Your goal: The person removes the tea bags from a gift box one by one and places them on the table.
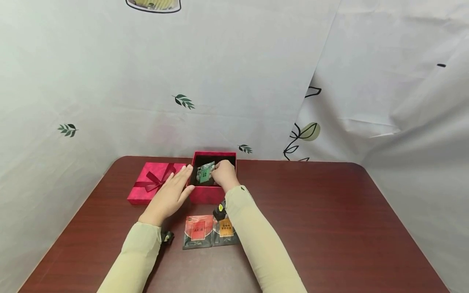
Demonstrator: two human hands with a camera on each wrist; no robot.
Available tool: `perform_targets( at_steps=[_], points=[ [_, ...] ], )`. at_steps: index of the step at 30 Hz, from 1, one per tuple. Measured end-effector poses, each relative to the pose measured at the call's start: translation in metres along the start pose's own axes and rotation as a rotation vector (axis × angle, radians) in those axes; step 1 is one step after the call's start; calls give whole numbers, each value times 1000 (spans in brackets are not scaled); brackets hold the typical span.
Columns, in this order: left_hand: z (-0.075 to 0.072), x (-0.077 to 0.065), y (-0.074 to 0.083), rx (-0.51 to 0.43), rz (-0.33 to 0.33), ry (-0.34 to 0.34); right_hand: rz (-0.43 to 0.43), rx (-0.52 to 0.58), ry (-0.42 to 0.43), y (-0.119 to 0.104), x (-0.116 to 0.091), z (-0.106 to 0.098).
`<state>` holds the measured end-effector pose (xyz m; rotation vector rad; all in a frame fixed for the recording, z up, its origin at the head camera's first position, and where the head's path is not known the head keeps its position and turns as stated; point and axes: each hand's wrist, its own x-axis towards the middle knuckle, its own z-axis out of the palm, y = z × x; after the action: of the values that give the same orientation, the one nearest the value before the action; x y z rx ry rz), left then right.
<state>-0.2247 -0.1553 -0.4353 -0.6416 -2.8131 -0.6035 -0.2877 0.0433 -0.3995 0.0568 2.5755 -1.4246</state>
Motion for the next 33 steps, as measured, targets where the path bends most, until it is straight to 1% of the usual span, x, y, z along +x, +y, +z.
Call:
perform_targets(
  at_steps=[4, 8, 14, 17, 21, 23, 26, 30, 33],
  points=[
    [-1, 1, 1, -2, -1, -9, -42, 13, 40, -1, -3, 0],
    [-1, 0, 2, -7, -3, -6, -101, -20, 102, -1, -6, 1],
    [0, -2, 2, -7, 2, 6, -156, -55, 163, 0, -10, 2],
    [0, -2, 2, -8, 7, 12, -208, -86, 204, -2, -14, -1],
    [1, -2, 2, -5, 7, 17, -267, -94, 244, -3, -21, -9],
    [1, -2, 1, -3, 6, 19, -284, -63, 250, -1, -26, -14],
    [0, -2, 1, -3, 1, 13, -287, 19, 245, 3, -35, -22],
    [0, -2, 1, -5, -9, 0, -251, 193, 200, 11, -47, -34],
    [-1, -2, 1, -7, -16, -6, -225, 325, 150, 18, -54, -43]
  ],
)
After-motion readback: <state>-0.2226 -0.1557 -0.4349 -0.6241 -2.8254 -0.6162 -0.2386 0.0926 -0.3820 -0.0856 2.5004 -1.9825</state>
